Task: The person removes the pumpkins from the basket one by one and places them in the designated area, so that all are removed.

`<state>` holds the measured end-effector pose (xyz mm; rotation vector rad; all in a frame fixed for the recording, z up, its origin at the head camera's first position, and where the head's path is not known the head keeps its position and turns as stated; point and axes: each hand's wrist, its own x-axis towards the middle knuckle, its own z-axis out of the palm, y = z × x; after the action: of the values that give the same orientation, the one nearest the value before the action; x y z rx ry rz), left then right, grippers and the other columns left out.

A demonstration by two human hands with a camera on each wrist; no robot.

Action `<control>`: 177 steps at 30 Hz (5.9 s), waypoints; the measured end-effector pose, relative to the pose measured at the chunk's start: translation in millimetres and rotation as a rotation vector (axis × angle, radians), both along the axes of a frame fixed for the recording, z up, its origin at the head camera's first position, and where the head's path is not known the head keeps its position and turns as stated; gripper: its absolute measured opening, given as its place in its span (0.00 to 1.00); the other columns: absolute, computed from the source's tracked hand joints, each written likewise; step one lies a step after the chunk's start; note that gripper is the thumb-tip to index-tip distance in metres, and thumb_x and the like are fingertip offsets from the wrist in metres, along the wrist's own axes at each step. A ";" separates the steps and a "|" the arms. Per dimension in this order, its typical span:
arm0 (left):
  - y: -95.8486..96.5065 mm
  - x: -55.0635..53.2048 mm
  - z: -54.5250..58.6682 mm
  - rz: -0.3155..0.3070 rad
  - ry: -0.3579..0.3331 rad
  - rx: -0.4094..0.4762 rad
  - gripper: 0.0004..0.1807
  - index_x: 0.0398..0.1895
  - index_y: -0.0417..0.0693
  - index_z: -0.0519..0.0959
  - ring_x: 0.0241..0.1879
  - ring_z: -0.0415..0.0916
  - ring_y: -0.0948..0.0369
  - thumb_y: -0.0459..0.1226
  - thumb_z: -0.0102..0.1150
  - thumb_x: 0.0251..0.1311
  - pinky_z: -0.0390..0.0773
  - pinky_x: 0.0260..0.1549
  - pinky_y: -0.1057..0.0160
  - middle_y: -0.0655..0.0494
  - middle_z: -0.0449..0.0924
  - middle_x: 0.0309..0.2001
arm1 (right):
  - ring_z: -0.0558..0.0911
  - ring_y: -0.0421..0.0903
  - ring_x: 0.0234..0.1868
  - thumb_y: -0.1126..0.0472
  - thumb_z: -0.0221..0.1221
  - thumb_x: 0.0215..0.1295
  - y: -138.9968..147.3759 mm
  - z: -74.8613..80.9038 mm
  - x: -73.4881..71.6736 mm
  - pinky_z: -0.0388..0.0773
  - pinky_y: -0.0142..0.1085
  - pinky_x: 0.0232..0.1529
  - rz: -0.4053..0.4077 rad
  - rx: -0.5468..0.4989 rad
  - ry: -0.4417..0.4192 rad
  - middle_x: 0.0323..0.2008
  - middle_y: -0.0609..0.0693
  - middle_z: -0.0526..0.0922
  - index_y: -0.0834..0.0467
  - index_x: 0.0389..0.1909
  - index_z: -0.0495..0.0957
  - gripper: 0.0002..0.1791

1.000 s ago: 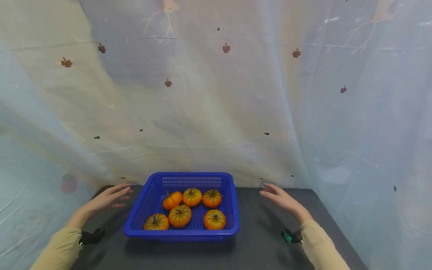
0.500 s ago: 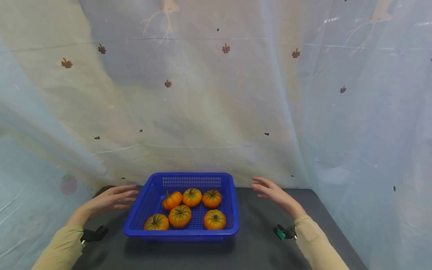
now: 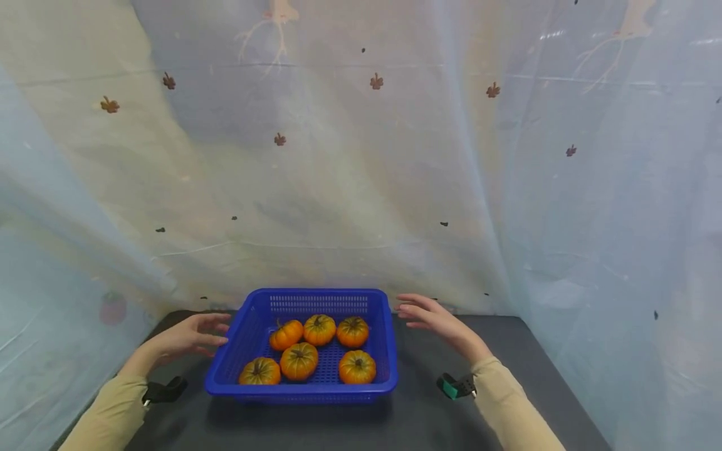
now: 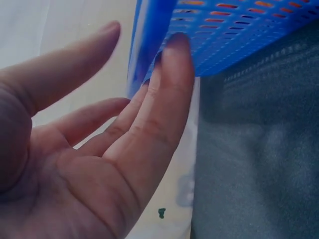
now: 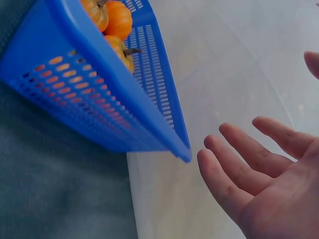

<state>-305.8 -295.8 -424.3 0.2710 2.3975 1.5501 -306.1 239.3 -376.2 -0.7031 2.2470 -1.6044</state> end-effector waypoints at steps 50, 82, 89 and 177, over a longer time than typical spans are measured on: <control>14.3 3.6 6.5 0.084 -0.039 -0.102 0.39 0.67 0.36 0.61 0.37 0.80 0.51 0.33 0.69 0.52 0.82 0.33 0.49 0.41 0.75 0.48 | 0.68 0.61 0.62 0.45 0.49 0.72 -93.3 -8.9 -28.6 0.65 0.57 0.60 0.146 0.289 -0.180 0.58 0.60 0.74 0.57 0.63 0.71 0.27; 12.2 5.4 5.6 0.035 -0.040 -0.076 0.39 0.68 0.34 0.58 0.37 0.79 0.51 0.32 0.66 0.56 0.82 0.34 0.49 0.42 0.75 0.45 | 0.76 0.54 0.53 0.41 0.52 0.68 -122.7 -26.8 -26.1 0.70 0.56 0.55 0.109 0.561 -0.209 0.48 0.56 0.77 0.63 0.52 0.76 0.28; 12.4 6.2 7.3 0.040 -0.041 -0.071 0.39 0.68 0.34 0.58 0.37 0.79 0.51 0.32 0.66 0.55 0.82 0.33 0.49 0.41 0.75 0.45 | 0.75 0.56 0.56 0.41 0.56 0.65 -125.9 -23.8 -23.4 0.70 0.56 0.56 0.082 0.612 -0.234 0.50 0.55 0.78 0.60 0.58 0.73 0.31; 9.8 6.3 9.4 -0.024 -0.053 -0.041 0.40 0.69 0.31 0.54 0.37 0.80 0.51 0.32 0.65 0.58 0.82 0.34 0.49 0.42 0.76 0.43 | 0.79 0.49 0.48 0.64 0.60 0.65 -86.3 14.6 -35.1 0.80 0.49 0.43 0.219 0.386 -0.112 0.50 0.56 0.77 0.56 0.55 0.76 0.18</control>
<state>-299.5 -286.0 -414.9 0.2465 2.3736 1.4774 -341.3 153.1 -361.6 -0.7025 2.2170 -1.0417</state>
